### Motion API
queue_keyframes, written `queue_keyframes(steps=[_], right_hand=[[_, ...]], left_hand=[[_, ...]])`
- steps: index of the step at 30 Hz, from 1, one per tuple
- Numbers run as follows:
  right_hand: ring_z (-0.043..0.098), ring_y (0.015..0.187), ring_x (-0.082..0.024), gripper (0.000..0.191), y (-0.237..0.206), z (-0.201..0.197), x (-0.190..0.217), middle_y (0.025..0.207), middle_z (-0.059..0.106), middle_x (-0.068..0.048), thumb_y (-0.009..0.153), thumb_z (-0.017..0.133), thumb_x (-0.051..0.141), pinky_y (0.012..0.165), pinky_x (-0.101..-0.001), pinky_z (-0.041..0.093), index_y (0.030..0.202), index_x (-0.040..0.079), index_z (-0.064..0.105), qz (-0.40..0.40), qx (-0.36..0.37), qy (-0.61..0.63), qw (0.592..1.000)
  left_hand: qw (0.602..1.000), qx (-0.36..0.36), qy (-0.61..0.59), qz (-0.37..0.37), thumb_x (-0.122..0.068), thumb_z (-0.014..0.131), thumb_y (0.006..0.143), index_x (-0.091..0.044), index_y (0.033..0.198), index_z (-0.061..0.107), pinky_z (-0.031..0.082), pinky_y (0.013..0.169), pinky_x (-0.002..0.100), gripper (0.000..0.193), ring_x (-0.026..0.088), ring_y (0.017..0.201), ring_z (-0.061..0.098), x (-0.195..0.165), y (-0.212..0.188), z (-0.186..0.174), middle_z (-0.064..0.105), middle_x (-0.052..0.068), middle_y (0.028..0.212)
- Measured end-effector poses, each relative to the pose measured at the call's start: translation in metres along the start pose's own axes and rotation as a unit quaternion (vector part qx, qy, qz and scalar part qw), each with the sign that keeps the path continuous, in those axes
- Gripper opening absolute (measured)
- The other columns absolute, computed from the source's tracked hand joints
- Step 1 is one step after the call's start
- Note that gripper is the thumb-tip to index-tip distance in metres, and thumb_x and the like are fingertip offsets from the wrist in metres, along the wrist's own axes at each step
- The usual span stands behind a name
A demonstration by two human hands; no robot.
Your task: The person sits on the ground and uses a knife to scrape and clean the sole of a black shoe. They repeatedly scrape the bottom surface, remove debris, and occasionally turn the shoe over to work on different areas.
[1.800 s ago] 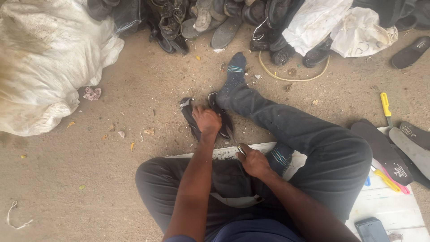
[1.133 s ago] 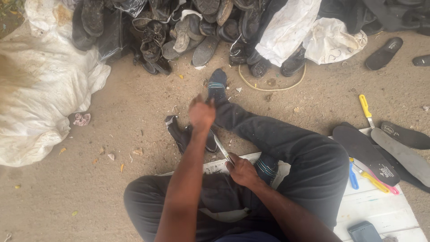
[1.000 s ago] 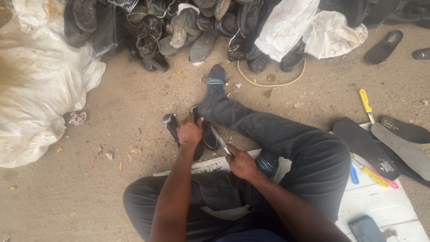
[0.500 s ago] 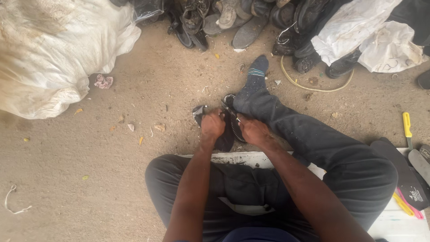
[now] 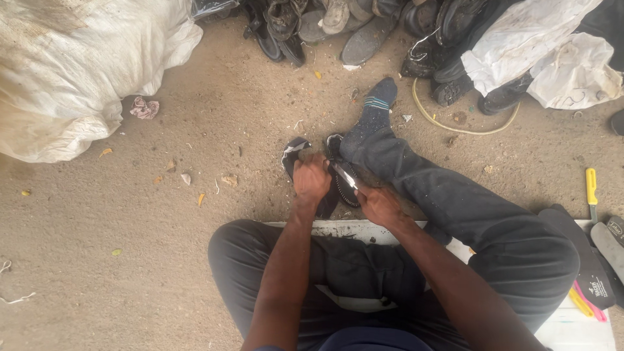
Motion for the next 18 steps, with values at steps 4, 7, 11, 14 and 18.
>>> queue_keyframes(steps=[4,7,11,14,18], right_hand=[[0.072,0.071,-0.04,0.037,0.025,0.004,0.023,0.081,0.073,-0.021,0.101,0.054,0.027,0.068,-0.0528,0.056,0.136,0.019,0.061,-0.039,-0.018,-0.012,0.999],[0.073,0.08,-0.041,0.038,0.024,0.013,0.028,0.089,0.074,-0.021,0.1,0.055,0.026,0.074,-0.0538,0.057,0.136,0.016,0.062,-0.059,-0.04,0.017,0.997],[0.07,0.092,-0.043,0.046,-0.017,0.006,0.001,0.098,0.073,-0.023,0.099,0.054,0.03,0.083,-0.0539,0.053,0.143,0.019,0.056,0.031,0.035,0.012,0.999],[0.074,0.095,-0.038,0.045,-0.023,-0.005,-0.01,0.101,0.074,-0.022,0.103,0.051,0.032,0.09,-0.0472,0.055,0.146,0.022,0.055,0.072,0.075,0.051,0.993],[0.073,0.096,-0.036,0.041,0.008,-0.008,0.008,0.105,0.074,-0.021,0.103,0.053,0.032,0.088,-0.047,0.056,0.14,0.019,0.06,0.001,0.036,0.092,0.995]], left_hand=[[0.998,-0.04,-0.011,0.047,-0.013,0.069,0.092,-0.003,0.099,0.069,0.047,0.081,0.046,0.013,0.036,0.082,0.068,-0.003,-0.011,-0.013,0.073,0.017,0.095],[0.996,-0.074,-0.037,0.036,-0.012,0.067,0.092,-0.005,0.099,0.069,0.047,0.081,0.047,0.011,0.036,0.084,0.069,0.0,-0.016,-0.022,0.073,0.016,0.096],[0.992,-0.1,-0.052,0.05,-0.01,0.067,0.091,-0.005,0.1,0.068,0.049,0.08,0.048,0.01,0.038,0.084,0.069,-0.002,-0.016,-0.026,0.073,0.016,0.097],[0.991,-0.082,-0.043,0.096,-0.008,0.066,0.092,-0.003,0.102,0.066,0.052,0.074,0.047,0.011,0.038,0.079,0.068,-0.012,-0.024,-0.023,0.072,0.018,0.095],[0.993,-0.067,-0.014,0.093,-0.009,0.064,0.095,-0.001,0.105,0.062,0.054,0.066,0.047,0.014,0.039,0.073,0.069,-0.023,-0.043,-0.025,0.07,0.021,0.089]])
Point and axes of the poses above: each hand's wrist, its own y-axis towards the middle knuckle, its own z-axis out of the palm, x = y × z, the point moved 1 cm from there along y, towards the middle knuckle
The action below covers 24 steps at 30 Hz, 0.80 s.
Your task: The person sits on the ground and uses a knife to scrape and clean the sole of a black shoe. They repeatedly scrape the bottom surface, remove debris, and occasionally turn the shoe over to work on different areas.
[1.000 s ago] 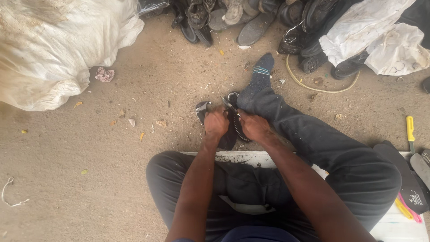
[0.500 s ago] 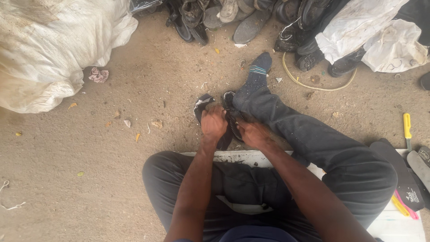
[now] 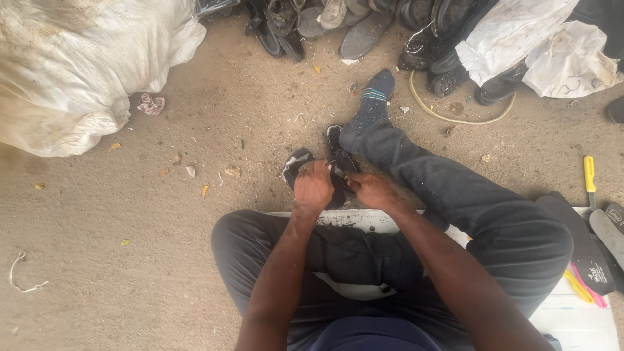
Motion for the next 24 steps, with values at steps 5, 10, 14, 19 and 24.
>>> queue_keyframes(steps=[5,10,14,19,24], right_hand=[[0.073,0.084,-0.037,0.047,-0.032,0.013,0.005,0.092,0.072,-0.023,0.106,0.044,0.029,0.079,-0.0447,0.063,0.152,0.032,0.052,0.042,0.174,-0.115,0.977],[0.077,0.083,-0.03,0.041,-0.088,-0.003,-0.008,0.094,0.076,-0.017,0.104,0.05,0.034,0.083,-0.0432,0.059,0.143,0.021,0.057,0.018,0.044,-0.047,0.998],[0.073,0.095,-0.037,0.048,-0.075,-0.015,-0.004,0.098,0.074,-0.021,0.101,0.052,0.038,0.09,-0.0482,0.056,0.146,0.023,0.057,0.024,-0.056,-0.034,0.998],[0.068,0.108,-0.041,0.047,-0.034,-0.01,-0.018,0.113,0.071,-0.022,0.101,0.052,0.04,0.097,-0.0502,0.051,0.147,0.029,0.057,0.076,-0.03,-0.046,0.996],[0.071,0.113,-0.036,0.045,-0.042,0.008,-0.05,0.119,0.073,-0.021,0.102,0.056,0.041,0.098,-0.045,0.054,0.142,0.02,0.06,0.014,-0.107,0.052,0.993]], left_hand=[[0.997,-0.054,0.013,-0.05,-0.011,0.062,0.098,-0.002,0.107,0.058,0.056,0.068,0.048,0.013,0.039,0.076,0.07,0.013,-0.009,-0.024,0.069,0.019,0.086],[0.983,-0.113,0.005,-0.142,-0.013,0.064,0.1,-0.004,0.106,0.06,0.055,0.07,0.05,0.011,0.04,0.079,0.07,0.038,-0.043,-0.072,0.071,0.018,0.089],[0.97,-0.174,0.008,-0.17,-0.017,0.063,0.098,-0.006,0.108,0.064,0.055,0.07,0.049,0.015,0.041,0.082,0.071,0.036,-0.049,-0.092,0.072,0.018,0.093],[0.921,0.308,0.213,-0.103,-0.031,0.05,0.101,-0.011,0.12,0.071,0.048,0.097,0.05,0.035,0.033,0.114,0.062,0.007,-0.01,-0.043,0.065,0.017,0.12],[0.928,0.324,0.182,-0.036,-0.045,0.05,0.101,-0.003,0.112,0.074,0.034,0.115,0.053,0.049,0.035,0.137,0.045,-0.021,-0.011,0.0,0.055,0.021,0.138]])
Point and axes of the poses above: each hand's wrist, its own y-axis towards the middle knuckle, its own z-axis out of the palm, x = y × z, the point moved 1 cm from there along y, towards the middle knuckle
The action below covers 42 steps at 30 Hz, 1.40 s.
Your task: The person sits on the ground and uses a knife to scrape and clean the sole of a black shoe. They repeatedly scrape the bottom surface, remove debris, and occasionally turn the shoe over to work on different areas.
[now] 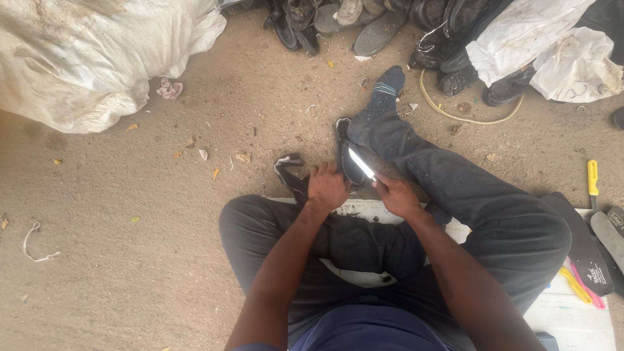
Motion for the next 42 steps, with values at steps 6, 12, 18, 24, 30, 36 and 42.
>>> queue_keyframes(steps=[6,12,18,24,30,36,42], right_hand=[[0.07,0.11,-0.034,0.048,0.01,0.009,0.008,0.119,0.073,-0.018,0.101,0.055,0.04,0.095,-0.0442,0.053,0.146,0.023,0.058,-0.037,0.053,-0.039,0.997],[0.072,0.107,-0.033,0.047,0.021,0.013,0.015,0.115,0.074,-0.018,0.101,0.056,0.04,0.092,-0.0447,0.055,0.144,0.023,0.058,-0.013,0.065,-0.006,0.998],[0.073,0.101,-0.033,0.046,0.021,0.013,0.032,0.108,0.076,-0.016,0.101,0.054,0.04,0.092,-0.0454,0.054,0.144,0.024,0.058,-0.022,0.109,-0.082,0.99],[0.073,0.1,-0.034,0.046,0.027,0.004,0.058,0.103,0.076,-0.019,0.103,0.05,0.041,0.097,-0.0467,0.053,0.147,0.028,0.056,0.037,0.163,-0.145,0.975],[0.068,0.113,-0.035,0.045,0.011,-0.012,0.043,0.119,0.071,-0.017,0.102,0.052,0.038,0.102,-0.0483,0.048,0.145,0.024,0.056,-0.002,0.153,-0.121,0.981],[0.073,0.099,-0.031,0.041,-0.027,-0.032,0.063,0.1,0.076,-0.014,0.101,0.052,0.04,0.094,-0.0463,0.054,0.139,0.028,0.063,-0.008,0.189,-0.151,0.97],[0.076,0.082,-0.033,0.046,-0.037,-0.052,0.085,0.086,0.076,-0.016,0.099,0.054,0.043,0.083,-0.0436,0.059,0.143,0.03,0.06,0.005,0.099,-0.115,0.988]], left_hand=[[0.982,-0.011,-0.162,-0.095,-0.054,0.054,0.096,-0.007,0.107,0.077,0.037,0.113,0.052,0.054,0.033,0.12,0.063,0.002,-0.003,0.008,0.071,0.017,0.118],[0.983,-0.058,-0.149,-0.089,-0.037,0.056,0.094,-0.011,0.103,0.078,0.039,0.106,0.055,0.036,0.034,0.099,0.071,0.012,0.012,0.042,0.076,0.018,0.098],[0.943,-0.141,-0.29,-0.087,-0.031,0.06,0.092,-0.011,0.1,0.078,0.053,0.093,0.047,0.028,0.036,0.097,0.073,0.027,0.004,0.064,0.076,0.015,0.104],[0.963,-0.147,-0.214,-0.074,-0.023,0.063,0.088,-0.011,0.091,0.079,0.047,0.097,0.053,0.02,0.037,0.094,0.071,0.021,-0.004,0.038,0.076,0.015,0.097],[0.951,-0.204,-0.223,-0.057,-0.016,0.066,0.084,-0.006,0.085,0.077,0.047,0.092,0.052,0.015,0.036,0.089,0.07,0.015,-0.009,0.027,0.075,0.015,0.089],[0.919,-0.312,-0.225,-0.082,-0.013,0.069,0.084,-0.001,0.084,0.076,0.048,0.098,0.052,0.014,0.036,0.09,0.068,0.045,-0.024,0.016,0.074,0.018,0.088],[0.914,-0.302,-0.149,-0.225,-0.023,0.072,0.081,0.002,0.082,0.077,0.047,0.09,0.055,0.026,0.046,0.102,0.059,0.083,-0.037,0.03,0.07,0.028,0.092]])
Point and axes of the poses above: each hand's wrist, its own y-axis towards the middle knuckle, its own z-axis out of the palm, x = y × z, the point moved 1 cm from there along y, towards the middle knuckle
